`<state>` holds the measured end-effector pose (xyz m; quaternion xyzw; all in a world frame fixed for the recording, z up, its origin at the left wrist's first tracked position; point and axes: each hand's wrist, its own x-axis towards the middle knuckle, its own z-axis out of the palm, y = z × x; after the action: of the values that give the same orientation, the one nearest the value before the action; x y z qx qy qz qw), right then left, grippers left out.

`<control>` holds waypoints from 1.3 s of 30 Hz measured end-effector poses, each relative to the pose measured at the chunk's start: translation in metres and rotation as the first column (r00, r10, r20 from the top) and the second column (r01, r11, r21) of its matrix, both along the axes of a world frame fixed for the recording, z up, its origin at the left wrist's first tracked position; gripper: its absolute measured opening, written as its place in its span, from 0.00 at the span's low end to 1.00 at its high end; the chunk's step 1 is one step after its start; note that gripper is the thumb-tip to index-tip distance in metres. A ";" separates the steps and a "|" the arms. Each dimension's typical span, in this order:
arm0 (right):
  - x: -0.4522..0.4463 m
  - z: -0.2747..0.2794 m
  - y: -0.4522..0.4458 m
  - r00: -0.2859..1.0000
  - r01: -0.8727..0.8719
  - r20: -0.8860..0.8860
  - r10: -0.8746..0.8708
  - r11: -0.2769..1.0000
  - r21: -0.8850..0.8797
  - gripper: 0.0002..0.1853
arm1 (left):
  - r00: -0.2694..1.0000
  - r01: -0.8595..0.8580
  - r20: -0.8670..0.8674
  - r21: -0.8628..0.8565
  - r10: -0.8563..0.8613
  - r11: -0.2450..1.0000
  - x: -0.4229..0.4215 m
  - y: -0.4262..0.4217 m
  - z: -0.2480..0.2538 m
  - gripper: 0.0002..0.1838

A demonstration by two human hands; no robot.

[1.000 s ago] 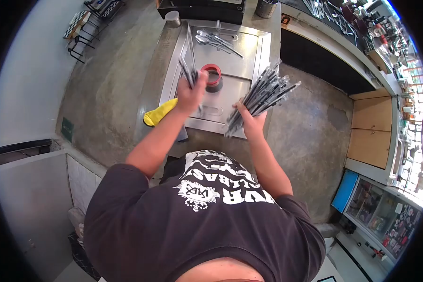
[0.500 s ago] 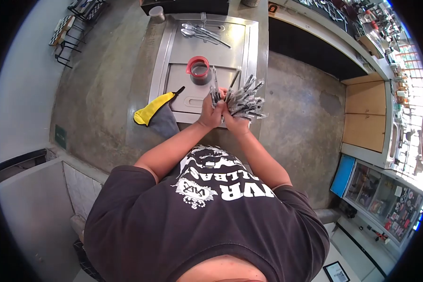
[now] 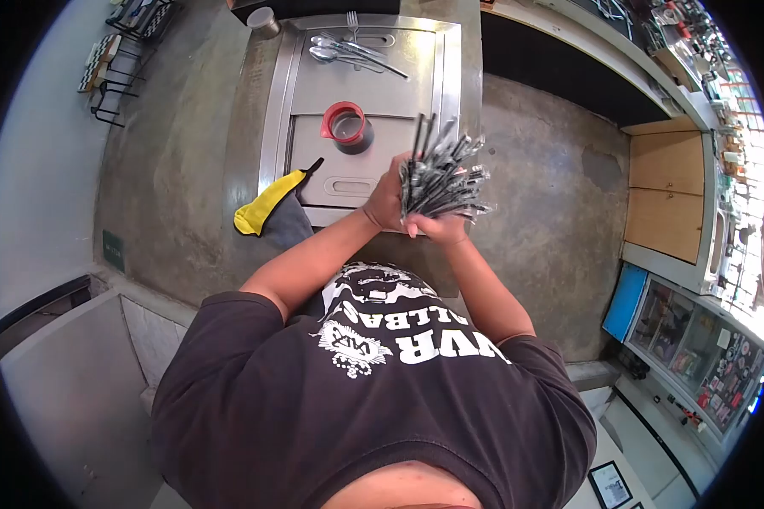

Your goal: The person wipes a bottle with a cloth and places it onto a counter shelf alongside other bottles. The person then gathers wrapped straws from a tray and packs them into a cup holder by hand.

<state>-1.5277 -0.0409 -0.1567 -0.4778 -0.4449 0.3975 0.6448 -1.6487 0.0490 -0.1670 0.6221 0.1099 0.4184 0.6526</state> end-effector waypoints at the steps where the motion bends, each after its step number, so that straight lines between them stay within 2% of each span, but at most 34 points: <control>1: 0.003 0.001 -0.002 0.994 -0.065 -0.091 0.064 0.998 -0.013 0.58 | 0.999 0.026 -0.033 0.066 -0.024 0.997 -0.003 0.002 0.005 0.73; 3: 0.002 -0.007 -0.006 0.928 -0.158 -0.326 0.179 0.983 0.089 0.61 | 0.990 0.063 -0.137 0.228 -0.032 0.972 -0.010 0.006 0.007 0.71; 4: -0.001 -0.004 -0.006 0.853 -0.232 -0.462 0.242 0.969 0.079 0.65 | 0.979 0.076 -0.203 0.331 -0.008 0.941 -0.012 0.011 0.012 0.70; 5: -0.001 -0.010 -0.007 0.899 -0.179 -0.389 0.203 0.979 0.096 0.66 | 0.964 0.097 -0.264 0.428 0.022 0.899 -0.013 0.014 0.016 0.70; 6: -0.001 -0.019 -0.008 0.936 -0.127 -0.316 0.158 0.985 0.117 0.68 | 0.981 0.099 -0.191 0.333 -0.036 0.938 -0.014 0.013 0.021 0.64; 8: 0.004 -0.016 -0.007 0.958 -0.170 -0.215 0.191 0.979 0.116 0.69 | 0.940 0.164 -0.342 0.487 0.014 0.858 -0.015 0.019 0.017 0.60; 11: 0.003 0.006 -0.003 0.970 -0.184 -0.135 0.203 0.972 0.143 0.71 | 0.905 0.222 -0.426 0.456 -0.007 0.862 -0.022 0.022 0.007 0.51; 12: 0.010 0.006 0.000 0.980 -0.189 0.094 0.174 0.964 0.189 0.73 | 0.915 0.201 -0.403 0.423 -0.016 0.884 -0.021 0.022 0.004 0.49; 13: 0.008 0.008 0.001 0.987 -0.153 0.081 0.140 0.972 0.181 0.71 | 0.925 0.180 -0.379 0.388 -0.022 0.904 -0.020 0.023 0.004 0.48; 16: 0.002 0.026 0.004 0.995 -0.096 0.018 0.094 0.963 0.253 0.63 | 0.951 0.116 -0.297 0.603 0.087 0.789 -0.006 0.029 0.014 0.45; 17: 0.004 0.033 0.005 0.983 -0.093 0.172 0.063 0.981 0.171 0.59 | 0.954 0.100 -0.277 0.656 0.115 0.748 -0.002 0.031 0.018 0.45; 18: 0.006 0.038 0.005 0.946 -0.076 0.322 0.044 0.993 0.088 0.55 | 0.949 0.120 -0.296 0.656 0.107 0.745 0.002 0.033 0.006 0.43; 21: 0.009 0.026 0.005 0.834 0.068 0.550 -0.057 0.998 0.000 0.41 | 0.979 0.160 -0.193 0.495 -0.071 0.854 0.007 0.035 0.004 0.42; 22: 0.008 0.026 0.009 0.801 0.123 0.590 -0.101 0.992 0.003 0.35 | 0.978 0.158 -0.192 0.454 -0.077 0.877 0.009 0.033 0.003 0.41; 24: 0.004 0.029 0.013 0.822 0.188 0.532 -0.205 0.978 0.086 0.32 | 0.988 0.095 -0.134 0.189 -0.070 0.977 0.010 0.020 0.003 0.34; 25: 0.001 0.034 0.016 0.828 0.221 0.500 -0.255 0.967 0.127 0.30 | 0.990 0.045 -0.139 0.150 -0.025 0.988 0.008 0.017 0.005 0.33; 26: -0.003 0.043 0.021 0.866 0.223 0.411 -0.286 0.955 0.195 0.30 | 0.989 -0.004 -0.144 0.110 0.020 0.994 0.007 0.015 0.007 0.32; 27: -0.004 0.047 0.024 0.896 0.230 0.319 -0.309 0.937 0.261 0.31 | 0.970 0.009 -0.243 0.155 0.029 0.988 0.000 0.017 -0.003 0.36; 28: -0.001 0.035 0.023 0.902 0.145 0.355 -0.245 0.947 0.285 0.38 | 0.940 0.028 -0.338 0.197 0.041 0.980 -0.011 0.019 -0.026 0.40; 29: -0.005 0.034 0.022 0.952 0.144 0.224 -0.207 0.952 0.270 0.41 | 0.901 0.051 -0.430 0.232 0.056 0.971 -0.019 0.018 -0.054 0.44; 31: -0.021 0.035 0.017 0.991 0.129 -0.048 -0.121 0.962 0.239 0.48 | 0.910 0.070 -0.414 0.137 -0.007 0.988 -0.020 0.020 -0.072 0.49; 32: -0.026 0.041 0.009 0.987 0.144 -0.098 -0.130 0.977 0.156 0.56 | 0.907 0.076 -0.418 0.040 -0.052 0.996 -0.024 0.019 -0.071 0.49; 33: -0.025 0.041 0.010 0.989 0.149 -0.010 -0.149 0.974 0.173 0.58 | 0.914 0.062 -0.405 0.119 -0.008 0.991 -0.027 0.017 -0.070 0.49; 35: -0.014 0.039 0.015 0.967 0.157 0.165 -0.195 0.964 0.215 0.62 | 0.926 0.020 -0.368 0.275 0.086 0.961 -0.027 0.016 -0.030 0.50; 36: -0.006 0.038 0.018 0.962 0.087 0.234 -0.142 0.969 0.231 0.63 | 0.933 0.003 -0.340 0.323 0.113 0.946 -0.024 0.018 -0.008 0.50; 37: -0.004 0.040 0.020 0.970 0.044 0.225 -0.097 0.972 0.229 0.64 | 0.941 -0.014 -0.310 0.368 0.136 0.930 -0.022 0.019 0.002 0.51; 38: -0.001 0.043 0.021 0.975 0.002 0.217 -0.053 0.974 0.228 0.64 | 0.906 -0.010 -0.342 0.569 0.248 0.823 -0.024 0.021 -0.006 0.51; 39: 0.001 0.044 0.021 0.978 -0.040 0.209 -0.009 0.973 0.227 0.64 | 0.922 -0.027 -0.319 0.510 0.219 0.859 -0.021 0.021 -0.012 0.51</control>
<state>-1.5269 -0.0196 -0.1127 -0.4355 -0.5570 0.2961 0.6422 -1.6693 0.0698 -0.1790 0.8271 0.1586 0.3505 0.4098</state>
